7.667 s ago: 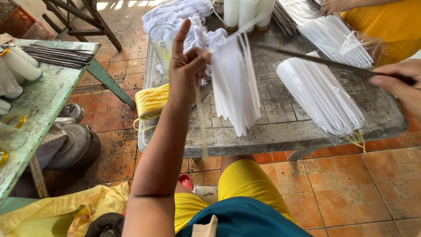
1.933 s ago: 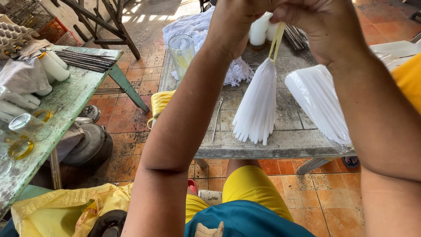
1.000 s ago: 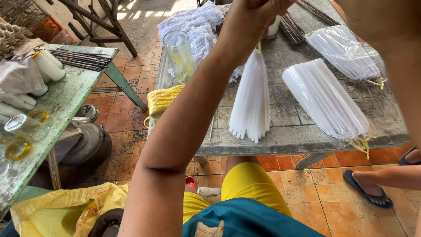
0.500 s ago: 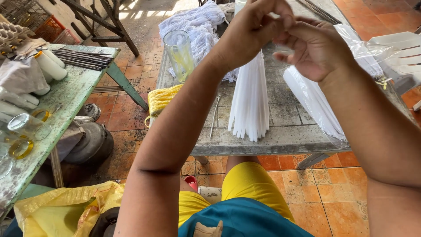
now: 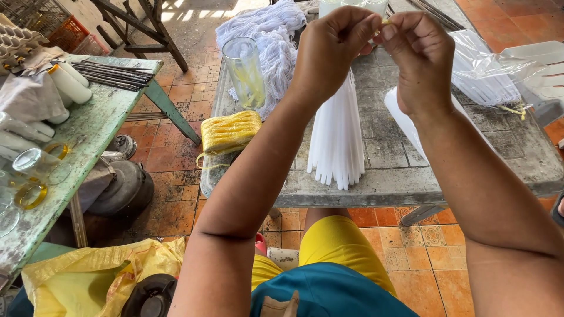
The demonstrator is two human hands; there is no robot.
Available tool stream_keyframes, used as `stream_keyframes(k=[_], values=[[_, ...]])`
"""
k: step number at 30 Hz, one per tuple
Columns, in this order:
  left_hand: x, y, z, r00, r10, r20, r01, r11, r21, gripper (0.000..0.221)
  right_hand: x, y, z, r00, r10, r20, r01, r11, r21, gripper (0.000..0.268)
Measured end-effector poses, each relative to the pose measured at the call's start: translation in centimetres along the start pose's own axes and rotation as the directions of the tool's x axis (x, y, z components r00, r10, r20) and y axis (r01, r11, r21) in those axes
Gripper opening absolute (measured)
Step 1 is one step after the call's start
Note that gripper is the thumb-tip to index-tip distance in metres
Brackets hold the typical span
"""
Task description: Bundling a group of white candles together by tying them with a wick.
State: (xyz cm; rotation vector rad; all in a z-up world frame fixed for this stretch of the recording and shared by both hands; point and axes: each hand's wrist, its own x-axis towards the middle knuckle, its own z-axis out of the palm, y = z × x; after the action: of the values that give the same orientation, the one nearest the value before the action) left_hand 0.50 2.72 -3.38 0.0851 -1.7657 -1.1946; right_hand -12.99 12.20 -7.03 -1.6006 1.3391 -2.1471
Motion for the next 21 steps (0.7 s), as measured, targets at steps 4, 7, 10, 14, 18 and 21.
stream_keyframes(k=[4,7,10,14,18,21], values=[[0.0,0.5,-0.6,0.998,0.033,0.061,-0.034,0.999,0.017,0.025,0.5,-0.8,-0.5,0.999,0.038,0.037,-0.04,0.998,0.042,0.009],[0.1,-0.1,-0.3,0.997,0.067,0.045,-0.068,0.998,0.009,0.005,0.5,-1.6,-0.7,0.992,0.035,0.117,-0.031,0.999,-0.04,0.006],[-0.3,-0.7,0.5,0.97,0.24,-0.045,-0.217,0.932,0.29,0.012,0.4,-1.4,-0.5,0.991,-0.029,0.128,0.069,0.946,-0.318,0.006],[-0.8,-1.3,0.4,0.977,0.204,-0.054,-0.184,0.949,0.256,0.015,0.0,-1.0,0.3,0.967,-0.2,0.158,0.252,0.84,-0.48,0.008],[0.1,-3.2,-2.1,0.961,-0.006,0.275,0.064,0.978,-0.201,0.007,-0.2,-0.7,0.5,0.986,-0.109,0.13,0.153,0.903,-0.402,0.009],[0.0,-2.3,-2.5,0.942,0.015,0.337,0.137,0.895,-0.424,0.009,0.0,-1.4,1.1,0.994,-0.045,0.096,0.072,0.954,-0.291,0.003]])
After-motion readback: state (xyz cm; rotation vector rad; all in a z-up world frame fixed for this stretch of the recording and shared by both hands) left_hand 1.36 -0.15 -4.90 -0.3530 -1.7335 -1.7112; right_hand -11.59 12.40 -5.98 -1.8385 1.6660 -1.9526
